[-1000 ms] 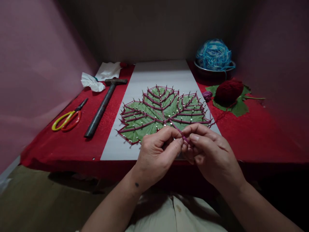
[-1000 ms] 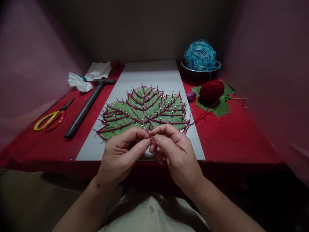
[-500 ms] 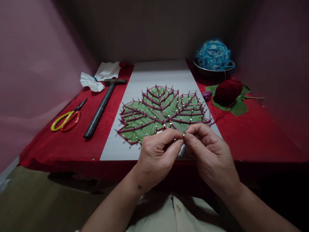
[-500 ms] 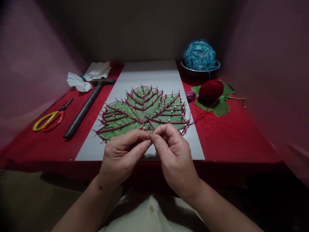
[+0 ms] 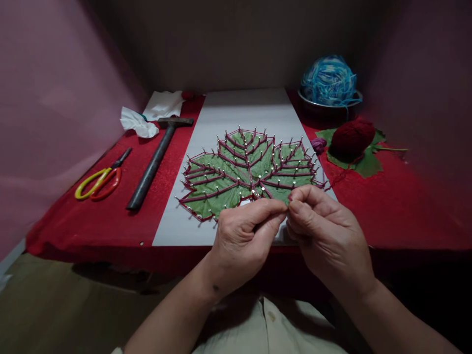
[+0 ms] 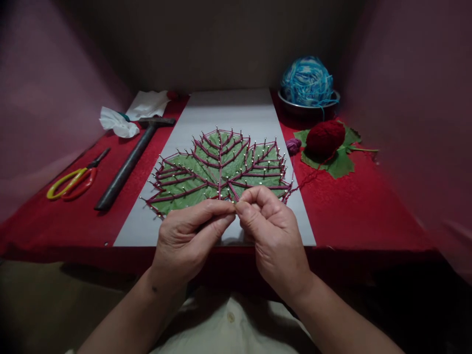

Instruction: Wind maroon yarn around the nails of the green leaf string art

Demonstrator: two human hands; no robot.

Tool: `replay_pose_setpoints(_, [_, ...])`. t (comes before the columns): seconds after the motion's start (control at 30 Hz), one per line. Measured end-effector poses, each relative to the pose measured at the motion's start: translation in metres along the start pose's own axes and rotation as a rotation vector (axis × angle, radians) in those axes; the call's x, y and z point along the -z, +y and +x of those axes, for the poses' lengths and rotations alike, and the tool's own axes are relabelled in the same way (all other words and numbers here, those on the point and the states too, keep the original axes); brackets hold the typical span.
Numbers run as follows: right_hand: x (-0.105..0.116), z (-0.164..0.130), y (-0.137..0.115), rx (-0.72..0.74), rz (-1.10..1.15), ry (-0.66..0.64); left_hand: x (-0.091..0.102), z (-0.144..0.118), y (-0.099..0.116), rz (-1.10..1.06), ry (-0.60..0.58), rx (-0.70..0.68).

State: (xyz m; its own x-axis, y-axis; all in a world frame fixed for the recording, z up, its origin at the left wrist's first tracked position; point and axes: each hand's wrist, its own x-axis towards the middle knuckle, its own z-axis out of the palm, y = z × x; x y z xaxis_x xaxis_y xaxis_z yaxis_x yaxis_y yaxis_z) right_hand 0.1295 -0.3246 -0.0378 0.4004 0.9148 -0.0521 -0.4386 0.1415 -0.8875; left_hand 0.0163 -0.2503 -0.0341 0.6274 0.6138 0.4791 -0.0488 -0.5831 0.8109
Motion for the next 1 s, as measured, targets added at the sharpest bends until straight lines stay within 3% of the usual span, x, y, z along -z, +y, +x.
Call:
replay_pose_setpoints(0.23, [-0.003, 0.004, -0.006, -0.025, 0.009, -0.012, 0.003, 0.003, 0.001, -0.012, -0.006, 0.015])
replay_pose_setpoints(0.37, [-0.004, 0.005, -0.015, 0.04, -0.097, -0.064, 0.009, 0.009, 0.008, -0.01, -0.012, 0.05])
replay_pose_setpoints(0.6, [0.001, -0.007, -0.047, 0.225, -0.648, -0.174, 0.026, 0.018, 0.02, -0.091, 0.013, 0.086])
replay_pose_setpoints(0.73, [0.017, -0.008, -0.068, 0.392, -0.877, -0.09, 0.028, 0.025, 0.02, -0.084, -0.02, 0.092])
replay_pose_setpoints(0.83, [0.025, -0.002, -0.078, 0.353, -0.696, -0.09, 0.027, 0.028, 0.021, -0.086, -0.028, 0.105])
replay_pose_setpoints(1.0, [0.01, 0.008, -0.08, 0.114, -0.148, -0.3, 0.028, 0.031, 0.023, -0.068, 0.018, 0.114])
